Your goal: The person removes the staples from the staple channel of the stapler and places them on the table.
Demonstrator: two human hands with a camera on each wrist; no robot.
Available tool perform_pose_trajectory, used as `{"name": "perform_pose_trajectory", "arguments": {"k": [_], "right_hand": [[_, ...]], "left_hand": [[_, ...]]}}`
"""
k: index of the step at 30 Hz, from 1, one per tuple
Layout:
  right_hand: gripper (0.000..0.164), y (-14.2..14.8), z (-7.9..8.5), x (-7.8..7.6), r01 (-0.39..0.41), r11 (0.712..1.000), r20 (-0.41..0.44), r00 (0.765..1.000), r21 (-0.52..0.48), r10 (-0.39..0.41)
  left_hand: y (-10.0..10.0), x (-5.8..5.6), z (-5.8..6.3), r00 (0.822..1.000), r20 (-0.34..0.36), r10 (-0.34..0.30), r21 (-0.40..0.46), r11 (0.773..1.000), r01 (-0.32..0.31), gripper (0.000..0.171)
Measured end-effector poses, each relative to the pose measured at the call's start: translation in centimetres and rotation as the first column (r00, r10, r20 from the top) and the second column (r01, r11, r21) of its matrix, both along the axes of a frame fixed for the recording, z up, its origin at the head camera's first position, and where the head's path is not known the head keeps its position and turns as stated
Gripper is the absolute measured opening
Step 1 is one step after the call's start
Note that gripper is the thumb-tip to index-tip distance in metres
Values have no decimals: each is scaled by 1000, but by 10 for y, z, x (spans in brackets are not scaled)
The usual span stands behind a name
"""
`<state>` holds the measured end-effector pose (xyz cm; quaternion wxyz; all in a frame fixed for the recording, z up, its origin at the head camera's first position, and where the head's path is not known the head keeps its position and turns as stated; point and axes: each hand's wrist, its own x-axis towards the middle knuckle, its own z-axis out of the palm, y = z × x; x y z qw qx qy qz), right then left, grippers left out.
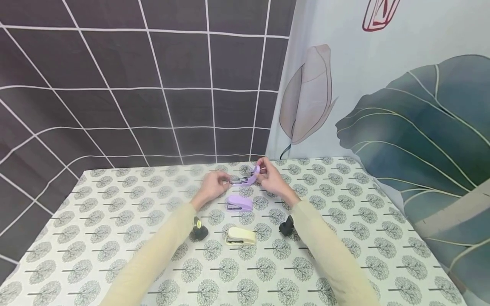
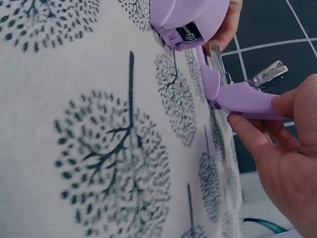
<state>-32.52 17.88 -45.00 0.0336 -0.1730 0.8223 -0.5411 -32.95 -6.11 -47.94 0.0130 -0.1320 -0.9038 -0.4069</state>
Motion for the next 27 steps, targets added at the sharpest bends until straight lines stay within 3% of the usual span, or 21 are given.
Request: {"name": "perform_pose_trajectory", "arguments": {"k": [10,20,24,27], "right_hand": [[33,9,-10,2,29,974,139,990,-224,3],[33,13,-17,7,65,943,188,982,-326,-3],[36,14,-19,8,62,948,195,981,-311,0],[52,18,-15,11,86,976,134,989,-198,-60]], "left_hand": [[1,-1,-1,1000,-1,1,3,1000,-1,25],[0,1,-2,999,-36,-3,7,1000,4,23],[-1,1,-3,999,-46,-3,12,1000,4,23],[1,1,-2,999,-52,-14,14,1000,14,23]]}}
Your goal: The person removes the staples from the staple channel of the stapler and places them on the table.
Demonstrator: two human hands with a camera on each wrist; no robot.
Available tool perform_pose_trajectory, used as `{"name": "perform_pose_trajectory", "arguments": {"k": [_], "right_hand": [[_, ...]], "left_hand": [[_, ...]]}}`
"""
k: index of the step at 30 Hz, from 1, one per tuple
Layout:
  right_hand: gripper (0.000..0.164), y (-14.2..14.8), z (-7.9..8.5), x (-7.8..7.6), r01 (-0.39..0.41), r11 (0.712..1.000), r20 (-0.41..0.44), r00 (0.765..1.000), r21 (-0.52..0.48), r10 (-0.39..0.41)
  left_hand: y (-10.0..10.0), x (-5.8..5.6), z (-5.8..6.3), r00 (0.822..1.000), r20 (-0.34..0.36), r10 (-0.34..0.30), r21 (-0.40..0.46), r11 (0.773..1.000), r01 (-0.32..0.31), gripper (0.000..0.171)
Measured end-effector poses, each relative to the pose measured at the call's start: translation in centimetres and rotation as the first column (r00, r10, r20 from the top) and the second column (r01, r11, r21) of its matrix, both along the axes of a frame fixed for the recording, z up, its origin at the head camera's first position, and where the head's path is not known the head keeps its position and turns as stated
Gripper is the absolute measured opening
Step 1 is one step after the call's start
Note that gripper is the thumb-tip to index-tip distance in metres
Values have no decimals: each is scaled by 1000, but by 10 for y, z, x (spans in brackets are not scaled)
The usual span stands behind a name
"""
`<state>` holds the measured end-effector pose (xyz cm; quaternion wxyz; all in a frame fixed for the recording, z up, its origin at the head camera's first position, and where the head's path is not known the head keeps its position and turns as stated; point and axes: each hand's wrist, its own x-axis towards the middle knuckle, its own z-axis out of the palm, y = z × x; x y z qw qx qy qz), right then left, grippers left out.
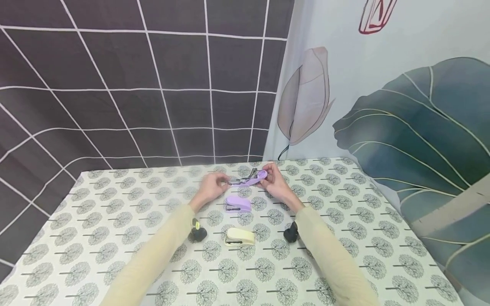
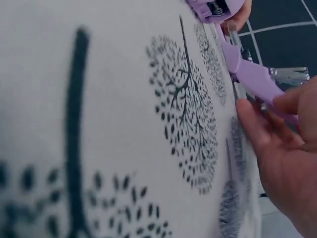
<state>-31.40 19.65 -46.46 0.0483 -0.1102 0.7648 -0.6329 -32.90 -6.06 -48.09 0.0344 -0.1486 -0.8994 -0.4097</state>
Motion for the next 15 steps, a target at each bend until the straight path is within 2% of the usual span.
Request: {"name": "perform_pose_trajectory", "arguments": {"k": [2,4,6,8,10,12,15], "right_hand": [[63,1,5,3,61,993,-103,993,98,-51],[66,0,14,7,151,974,-245,964,172,-106],[61,-6,24,10,195,963,-366,923,184,-117],[48,-16,32,11,180,965,-440,895,191,-80],[38,-26,36,12,112,971,-441,897,211,-8],[32,-37,35,12,39,971,-379,924,238,56],[29,-50,28,10,-15,958,-251,964,287,91]], "left_hand": [[0,-1,0,1000,-8,-9,2,1000,9,23],[0,-2,0,1000,-13,-17,5,1000,17,23],[0,-4,0,999,-29,-16,5,1000,16,23],[-1,-4,0,999,-33,-8,8,1000,8,23],[-2,-3,-1,999,-36,-6,11,1000,6,23],[-2,-1,-1,999,-39,-8,11,1000,9,23],[-2,0,-2,999,-45,-17,8,1000,18,23]]}}
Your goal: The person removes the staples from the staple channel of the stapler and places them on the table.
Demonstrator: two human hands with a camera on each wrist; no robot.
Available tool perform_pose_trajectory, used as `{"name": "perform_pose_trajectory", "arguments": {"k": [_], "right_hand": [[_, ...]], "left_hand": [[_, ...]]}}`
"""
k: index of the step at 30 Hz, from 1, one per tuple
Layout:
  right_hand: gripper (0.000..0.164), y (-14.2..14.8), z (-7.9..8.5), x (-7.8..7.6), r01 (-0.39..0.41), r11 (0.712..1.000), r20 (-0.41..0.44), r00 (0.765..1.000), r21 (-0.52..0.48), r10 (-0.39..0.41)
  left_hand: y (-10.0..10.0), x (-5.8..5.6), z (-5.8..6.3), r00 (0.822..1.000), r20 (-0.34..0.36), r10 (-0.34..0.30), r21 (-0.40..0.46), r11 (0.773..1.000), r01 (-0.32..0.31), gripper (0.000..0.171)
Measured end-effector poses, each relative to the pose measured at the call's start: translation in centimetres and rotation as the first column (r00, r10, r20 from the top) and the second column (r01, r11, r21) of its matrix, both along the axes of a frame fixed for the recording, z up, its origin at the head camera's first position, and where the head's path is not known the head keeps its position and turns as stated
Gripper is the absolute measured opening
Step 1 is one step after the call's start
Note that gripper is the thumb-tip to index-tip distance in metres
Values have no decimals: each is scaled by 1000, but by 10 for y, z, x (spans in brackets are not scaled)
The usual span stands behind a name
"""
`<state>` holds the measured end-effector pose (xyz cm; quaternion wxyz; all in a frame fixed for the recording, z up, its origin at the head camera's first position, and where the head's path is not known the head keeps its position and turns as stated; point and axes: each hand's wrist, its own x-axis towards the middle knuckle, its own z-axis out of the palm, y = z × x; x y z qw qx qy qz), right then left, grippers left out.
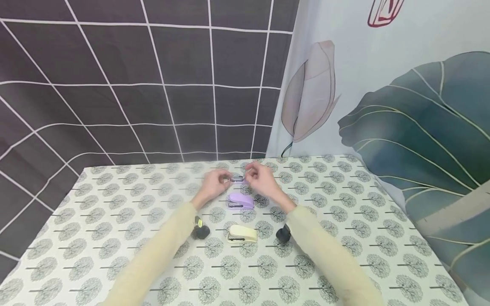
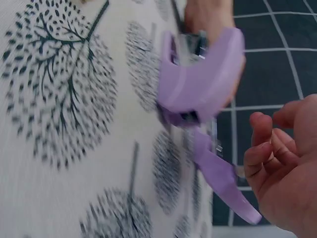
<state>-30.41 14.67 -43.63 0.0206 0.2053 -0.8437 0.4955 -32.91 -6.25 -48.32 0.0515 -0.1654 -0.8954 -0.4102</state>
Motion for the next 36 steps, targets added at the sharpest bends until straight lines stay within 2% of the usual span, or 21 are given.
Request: {"name": "perform_pose_trajectory", "arguments": {"k": [2,6,12,21,25,28,33,36], "right_hand": [[26,-7,-5,-3,11,999,70,997,41,-13],[21,-18,-11,-6,18,991,149,988,132,-37],[18,-27,-11,-10,21,978,187,980,209,-61],[18,-32,-13,-13,29,979,222,972,201,-74],[18,-35,-13,-14,38,989,254,965,141,-73],[18,-36,-13,-13,77,995,330,939,59,-92],[20,-36,-13,-11,172,983,479,869,-64,-121],[21,-36,-13,-11,205,973,517,848,-109,-120]], "left_hand": [[0,0,0,1000,-7,-3,-2,1000,3,23],[0,0,0,1000,-12,2,2,1000,-2,23],[0,0,1,1000,-17,5,11,1000,-4,23],[-1,-1,-3,1000,-22,-6,-19,1000,5,24],[0,-2,-4,1000,-30,-3,-16,1000,3,23],[0,-2,-4,1000,-23,-5,-12,1000,5,24],[1,-2,-5,1000,0,-1,-5,1000,1,25],[1,-2,-6,1000,-2,1,5,1000,-1,25]]}}
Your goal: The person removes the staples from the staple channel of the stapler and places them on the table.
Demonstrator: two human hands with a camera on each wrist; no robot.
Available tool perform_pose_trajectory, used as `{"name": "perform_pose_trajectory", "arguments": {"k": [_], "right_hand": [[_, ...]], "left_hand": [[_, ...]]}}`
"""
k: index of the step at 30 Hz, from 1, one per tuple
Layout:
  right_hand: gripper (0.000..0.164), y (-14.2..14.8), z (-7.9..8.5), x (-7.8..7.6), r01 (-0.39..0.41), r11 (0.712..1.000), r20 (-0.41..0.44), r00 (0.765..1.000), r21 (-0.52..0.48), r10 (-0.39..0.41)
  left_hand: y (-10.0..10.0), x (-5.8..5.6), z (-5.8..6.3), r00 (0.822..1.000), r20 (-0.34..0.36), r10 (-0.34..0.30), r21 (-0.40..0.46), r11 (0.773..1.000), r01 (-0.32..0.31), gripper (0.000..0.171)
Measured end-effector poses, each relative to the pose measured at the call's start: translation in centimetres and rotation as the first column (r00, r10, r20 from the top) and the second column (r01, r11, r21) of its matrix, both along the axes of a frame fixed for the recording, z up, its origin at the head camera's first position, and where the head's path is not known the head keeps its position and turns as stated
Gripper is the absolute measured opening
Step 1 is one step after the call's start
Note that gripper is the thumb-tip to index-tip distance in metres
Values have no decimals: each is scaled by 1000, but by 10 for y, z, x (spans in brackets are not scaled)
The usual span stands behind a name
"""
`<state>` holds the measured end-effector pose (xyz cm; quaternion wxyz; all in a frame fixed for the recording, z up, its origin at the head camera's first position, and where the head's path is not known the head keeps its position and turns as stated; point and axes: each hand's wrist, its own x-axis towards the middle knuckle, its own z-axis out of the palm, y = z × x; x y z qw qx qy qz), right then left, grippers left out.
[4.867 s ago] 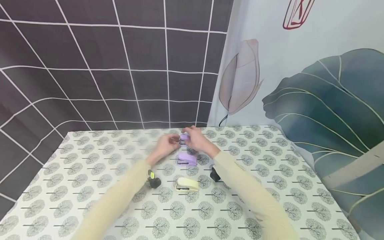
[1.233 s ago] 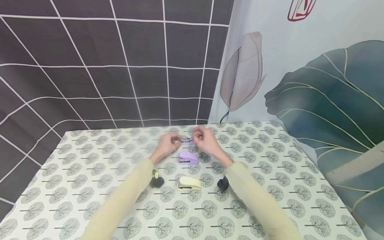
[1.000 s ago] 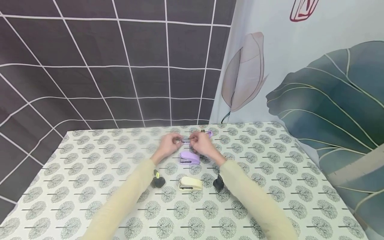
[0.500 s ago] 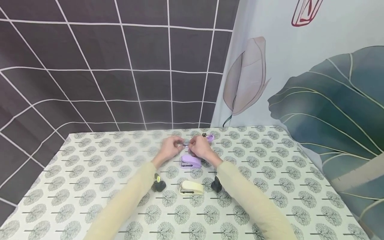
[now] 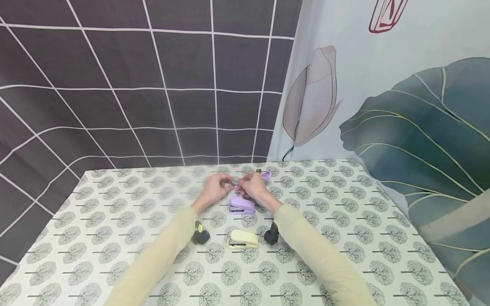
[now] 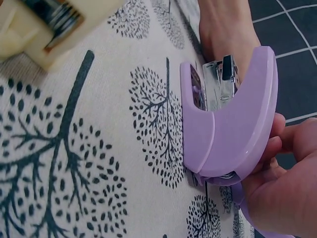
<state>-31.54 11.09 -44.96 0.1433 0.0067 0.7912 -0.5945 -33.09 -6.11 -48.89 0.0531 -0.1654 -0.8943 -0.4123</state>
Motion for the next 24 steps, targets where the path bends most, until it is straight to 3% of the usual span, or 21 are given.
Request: {"name": "perform_pose_trajectory", "arguments": {"k": [9,18,24], "right_hand": [[19,-3,-3,-1,37,999,-9,999,-17,-37],[6,-14,-6,-4,83,984,-153,987,155,-59],[11,-16,-7,-5,79,967,-230,973,243,-22]], "left_hand": [[-1,1,-1,999,-32,1,-9,1000,-2,23],[-1,2,1,998,-63,-21,6,1000,22,21],[-2,2,2,998,-67,-18,5,1000,19,20]]}}
